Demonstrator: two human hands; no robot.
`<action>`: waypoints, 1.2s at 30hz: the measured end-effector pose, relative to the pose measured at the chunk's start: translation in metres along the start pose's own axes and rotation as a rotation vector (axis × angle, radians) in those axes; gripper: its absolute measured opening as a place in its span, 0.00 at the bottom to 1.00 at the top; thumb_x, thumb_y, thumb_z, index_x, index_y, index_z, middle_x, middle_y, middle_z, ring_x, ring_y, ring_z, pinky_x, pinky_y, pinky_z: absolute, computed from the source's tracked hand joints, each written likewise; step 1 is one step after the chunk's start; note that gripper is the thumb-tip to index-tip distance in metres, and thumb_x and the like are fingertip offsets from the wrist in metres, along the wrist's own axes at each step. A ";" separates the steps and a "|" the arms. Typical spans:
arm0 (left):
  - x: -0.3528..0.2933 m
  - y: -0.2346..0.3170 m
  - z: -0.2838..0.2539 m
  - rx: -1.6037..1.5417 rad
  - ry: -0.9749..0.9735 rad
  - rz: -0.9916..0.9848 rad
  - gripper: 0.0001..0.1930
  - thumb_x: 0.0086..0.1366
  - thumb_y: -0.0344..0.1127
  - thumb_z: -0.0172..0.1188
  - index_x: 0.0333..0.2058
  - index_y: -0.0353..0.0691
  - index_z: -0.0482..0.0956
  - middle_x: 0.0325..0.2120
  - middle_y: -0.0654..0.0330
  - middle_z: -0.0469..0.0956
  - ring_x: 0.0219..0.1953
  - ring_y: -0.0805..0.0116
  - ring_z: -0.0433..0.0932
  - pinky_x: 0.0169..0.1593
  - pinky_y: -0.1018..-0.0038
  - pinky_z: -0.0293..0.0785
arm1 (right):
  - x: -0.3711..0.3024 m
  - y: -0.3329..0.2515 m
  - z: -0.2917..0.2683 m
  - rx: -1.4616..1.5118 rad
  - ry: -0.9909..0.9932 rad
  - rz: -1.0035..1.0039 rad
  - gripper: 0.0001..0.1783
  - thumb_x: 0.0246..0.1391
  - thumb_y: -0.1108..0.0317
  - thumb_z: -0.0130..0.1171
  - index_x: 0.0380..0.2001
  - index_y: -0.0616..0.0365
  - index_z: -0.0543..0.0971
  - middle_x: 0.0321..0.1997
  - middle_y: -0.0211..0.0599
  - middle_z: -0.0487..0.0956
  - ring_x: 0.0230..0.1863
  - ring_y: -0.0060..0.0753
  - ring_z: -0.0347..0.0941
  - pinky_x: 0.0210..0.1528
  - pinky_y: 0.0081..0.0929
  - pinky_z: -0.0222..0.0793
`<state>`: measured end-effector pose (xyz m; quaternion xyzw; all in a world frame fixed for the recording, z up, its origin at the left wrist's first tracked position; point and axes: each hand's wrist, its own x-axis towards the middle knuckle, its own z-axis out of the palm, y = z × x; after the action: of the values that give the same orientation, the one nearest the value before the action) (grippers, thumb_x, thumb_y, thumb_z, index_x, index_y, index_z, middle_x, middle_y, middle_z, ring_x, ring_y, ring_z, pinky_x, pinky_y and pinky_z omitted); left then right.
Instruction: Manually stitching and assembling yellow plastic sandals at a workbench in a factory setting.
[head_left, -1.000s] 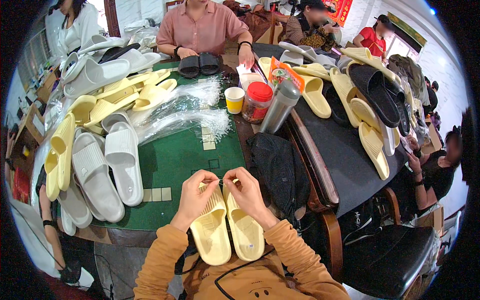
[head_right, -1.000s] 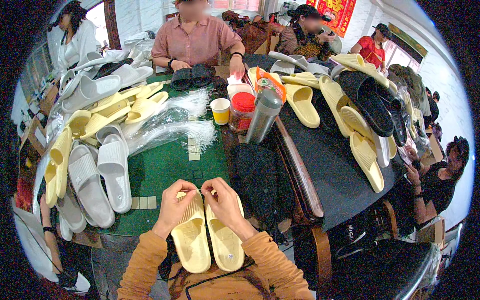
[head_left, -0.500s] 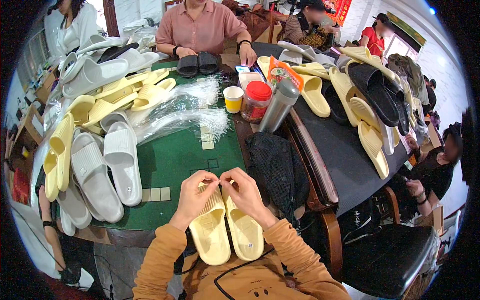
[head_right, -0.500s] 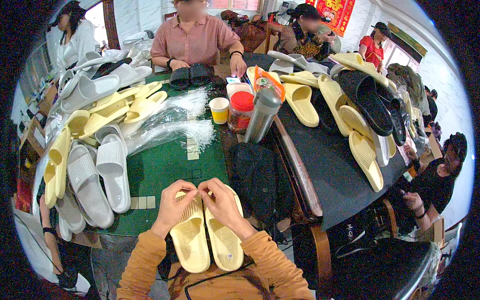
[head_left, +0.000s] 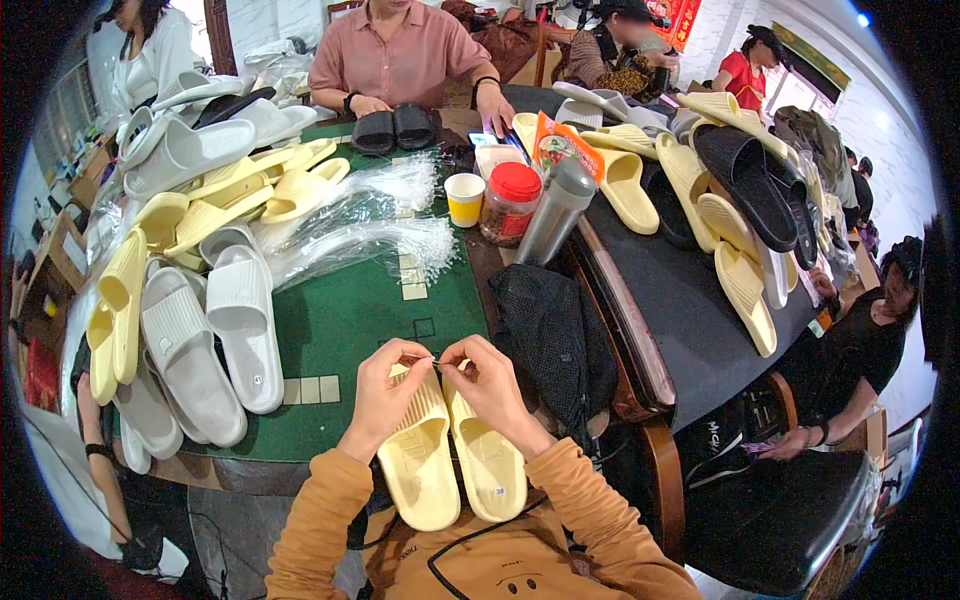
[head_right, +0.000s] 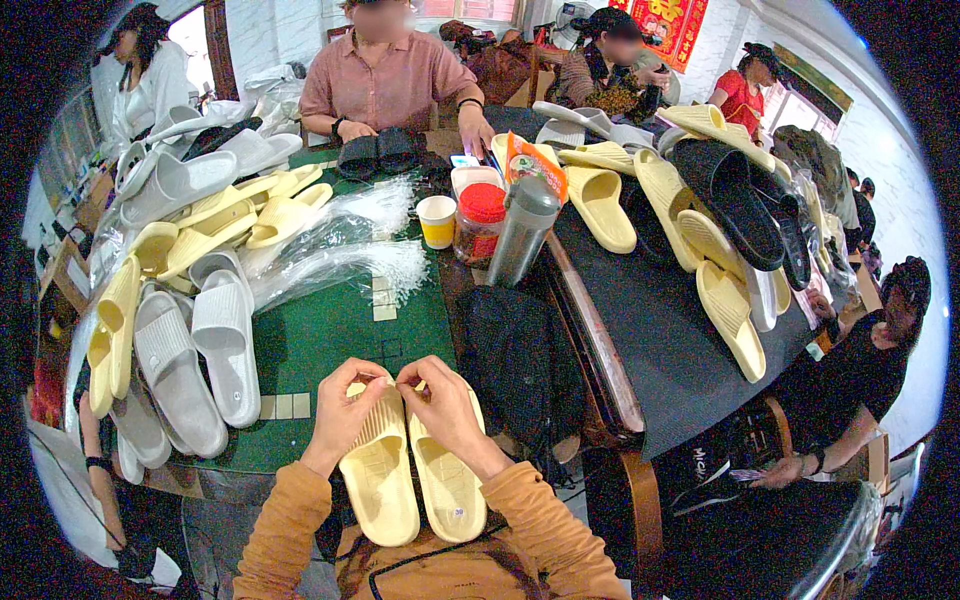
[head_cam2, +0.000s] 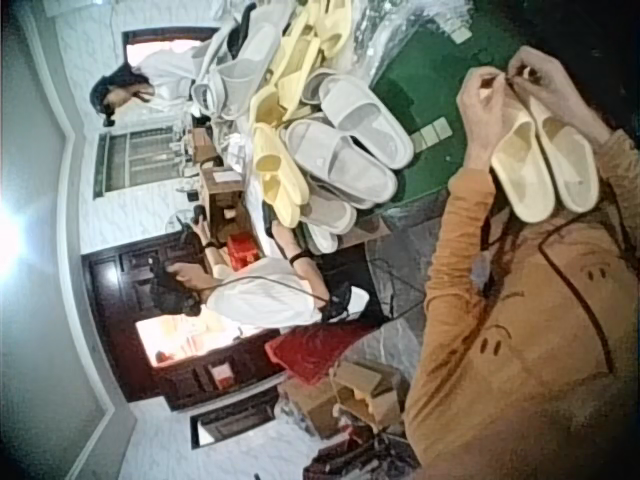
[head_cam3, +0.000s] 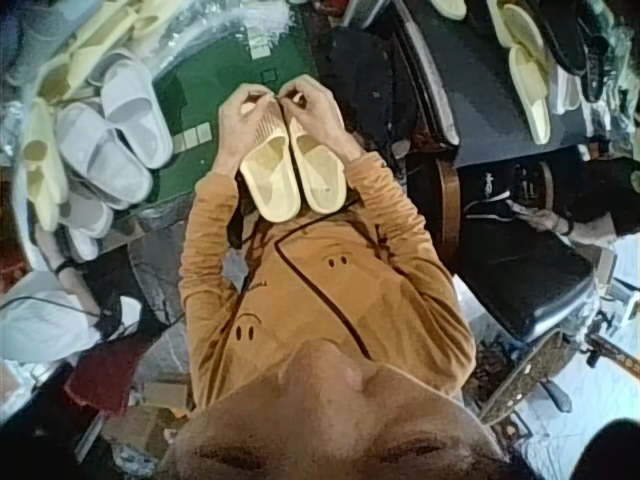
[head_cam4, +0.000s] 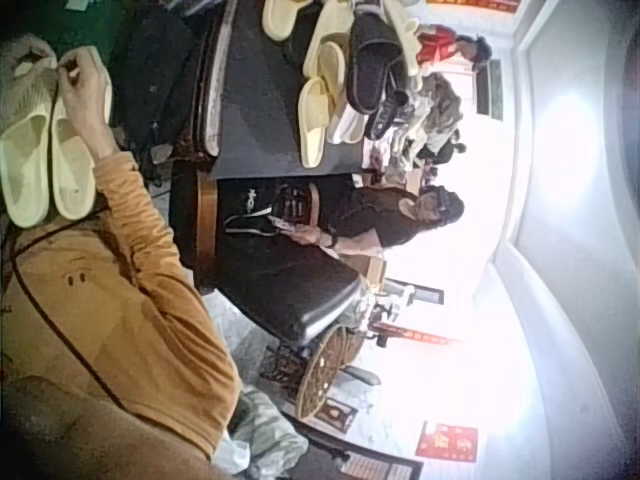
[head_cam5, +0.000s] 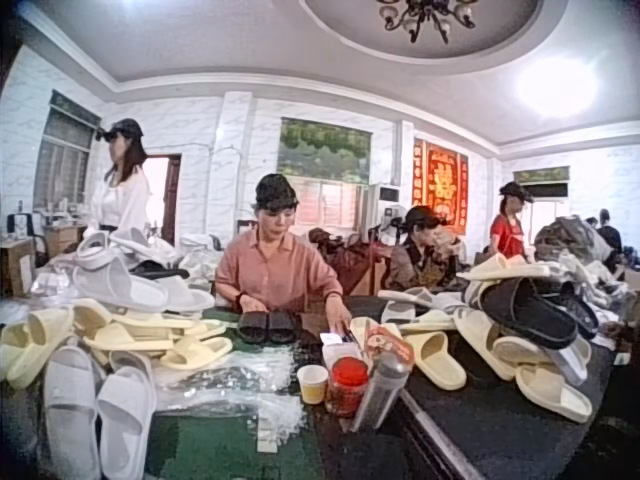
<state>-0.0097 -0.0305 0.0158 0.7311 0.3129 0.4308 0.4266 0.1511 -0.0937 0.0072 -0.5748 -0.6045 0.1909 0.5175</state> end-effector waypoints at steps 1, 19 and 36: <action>0.000 0.000 0.000 0.000 0.002 -0.004 0.04 0.61 0.23 0.63 0.35 0.32 0.79 0.30 0.59 0.80 0.33 0.70 0.79 0.40 0.74 0.74 | 0.000 0.001 0.000 0.007 0.009 -0.004 0.06 0.53 0.77 0.64 0.34 0.61 0.78 0.32 0.33 0.76 0.30 0.25 0.74 0.31 0.21 0.69; -0.001 0.002 -0.001 0.042 0.062 -0.007 0.05 0.63 0.25 0.61 0.37 0.32 0.79 0.30 0.59 0.80 0.32 0.71 0.79 0.39 0.75 0.74 | -0.001 -0.002 -0.001 0.020 0.048 0.041 0.04 0.58 0.77 0.57 0.37 0.62 0.75 0.35 0.41 0.77 0.33 0.36 0.76 0.33 0.29 0.71; -0.001 -0.003 0.000 0.018 0.125 -0.028 0.04 0.65 0.26 0.60 0.37 0.32 0.78 0.30 0.59 0.80 0.33 0.71 0.79 0.40 0.75 0.74 | -0.001 0.004 0.000 0.073 0.129 0.095 0.03 0.61 0.75 0.56 0.38 0.62 0.74 0.33 0.39 0.77 0.31 0.32 0.75 0.33 0.28 0.70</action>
<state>-0.0101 -0.0299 0.0122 0.7022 0.3529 0.4669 0.4055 0.1524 -0.0936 0.0035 -0.5946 -0.5346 0.1994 0.5664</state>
